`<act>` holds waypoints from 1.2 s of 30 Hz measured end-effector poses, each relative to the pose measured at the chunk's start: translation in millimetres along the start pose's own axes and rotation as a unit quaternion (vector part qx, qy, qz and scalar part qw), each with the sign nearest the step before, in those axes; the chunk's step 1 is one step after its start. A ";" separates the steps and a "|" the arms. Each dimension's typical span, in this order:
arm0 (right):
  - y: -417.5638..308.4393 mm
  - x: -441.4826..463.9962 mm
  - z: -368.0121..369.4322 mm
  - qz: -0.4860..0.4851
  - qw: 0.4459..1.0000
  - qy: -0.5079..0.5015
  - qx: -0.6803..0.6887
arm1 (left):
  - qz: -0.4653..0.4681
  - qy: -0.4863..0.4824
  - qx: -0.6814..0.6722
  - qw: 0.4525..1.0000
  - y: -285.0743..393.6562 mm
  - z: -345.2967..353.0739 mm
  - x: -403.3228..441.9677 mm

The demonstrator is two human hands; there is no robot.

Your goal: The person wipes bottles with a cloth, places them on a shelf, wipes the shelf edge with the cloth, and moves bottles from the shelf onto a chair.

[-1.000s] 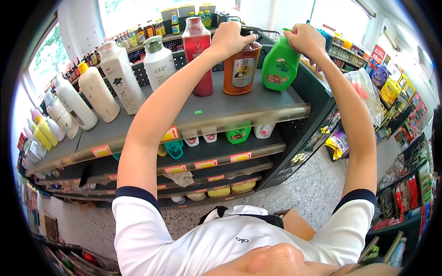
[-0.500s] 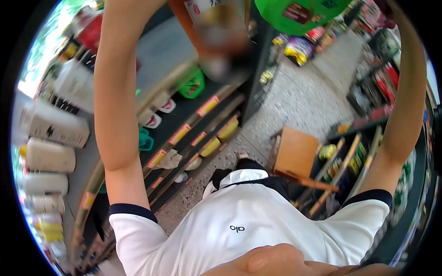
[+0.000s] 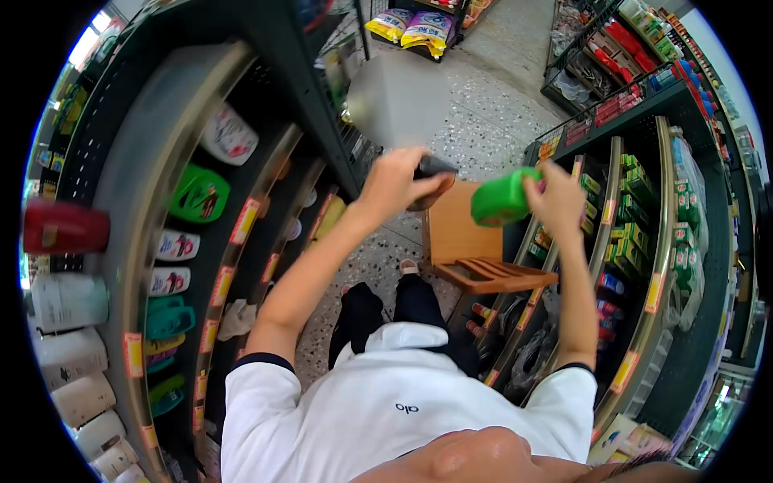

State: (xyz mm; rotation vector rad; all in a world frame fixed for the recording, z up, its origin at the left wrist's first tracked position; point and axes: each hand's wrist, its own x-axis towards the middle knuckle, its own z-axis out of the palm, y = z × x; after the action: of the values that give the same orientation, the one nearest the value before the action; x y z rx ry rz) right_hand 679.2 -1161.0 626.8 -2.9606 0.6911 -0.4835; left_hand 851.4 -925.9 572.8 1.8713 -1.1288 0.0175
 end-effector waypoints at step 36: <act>198.8 -98.0 307.4 0.263 0.843 -0.465 -0.054 | -0.181 -0.282 -0.130 0.933 -213.6 441.9 -116.8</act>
State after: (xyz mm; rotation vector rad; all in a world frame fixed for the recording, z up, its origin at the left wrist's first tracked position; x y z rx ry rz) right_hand 609.2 -1299.1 280.9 -2.4140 1.2740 0.9798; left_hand 752.4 -1123.8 119.5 1.8577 -1.0646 -0.8868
